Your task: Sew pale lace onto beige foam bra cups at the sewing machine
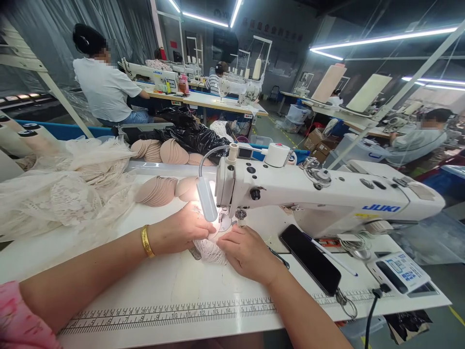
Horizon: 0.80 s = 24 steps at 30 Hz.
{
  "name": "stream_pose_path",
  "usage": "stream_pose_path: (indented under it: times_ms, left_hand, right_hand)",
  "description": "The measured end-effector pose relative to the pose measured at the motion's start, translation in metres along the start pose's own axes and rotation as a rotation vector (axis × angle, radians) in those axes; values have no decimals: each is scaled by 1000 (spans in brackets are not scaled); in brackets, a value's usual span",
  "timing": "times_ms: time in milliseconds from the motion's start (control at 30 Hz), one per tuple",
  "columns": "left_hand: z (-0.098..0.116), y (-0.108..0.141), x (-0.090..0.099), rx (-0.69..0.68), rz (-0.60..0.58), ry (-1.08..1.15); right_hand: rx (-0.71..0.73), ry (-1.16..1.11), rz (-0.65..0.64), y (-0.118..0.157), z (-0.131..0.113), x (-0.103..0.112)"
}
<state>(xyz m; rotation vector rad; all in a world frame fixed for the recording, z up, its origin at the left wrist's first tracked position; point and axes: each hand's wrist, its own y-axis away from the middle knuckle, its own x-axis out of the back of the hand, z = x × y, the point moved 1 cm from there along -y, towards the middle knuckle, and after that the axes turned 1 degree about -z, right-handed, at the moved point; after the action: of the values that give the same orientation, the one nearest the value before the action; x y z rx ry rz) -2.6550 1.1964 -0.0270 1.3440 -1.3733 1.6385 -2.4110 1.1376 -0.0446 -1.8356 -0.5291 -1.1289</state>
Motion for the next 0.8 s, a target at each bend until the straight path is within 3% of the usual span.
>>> stream_pose_path:
  times_ms: [167,367,600,800]
  left_hand:
    - [2,0,-7,-32,29,-70]
    - [7,-5,-18,-2,103,-175]
    - [10,-12,-24,69,45,-130]
    - [9,-11,-25,65,18,-114]
  right_hand:
    - [-105,45,30,5,6,-4]
    - [-333,89,11,8,14,-6]
    - [-500,41,43,2,22,-5]
    - [-506,38,38,3,22,-7]
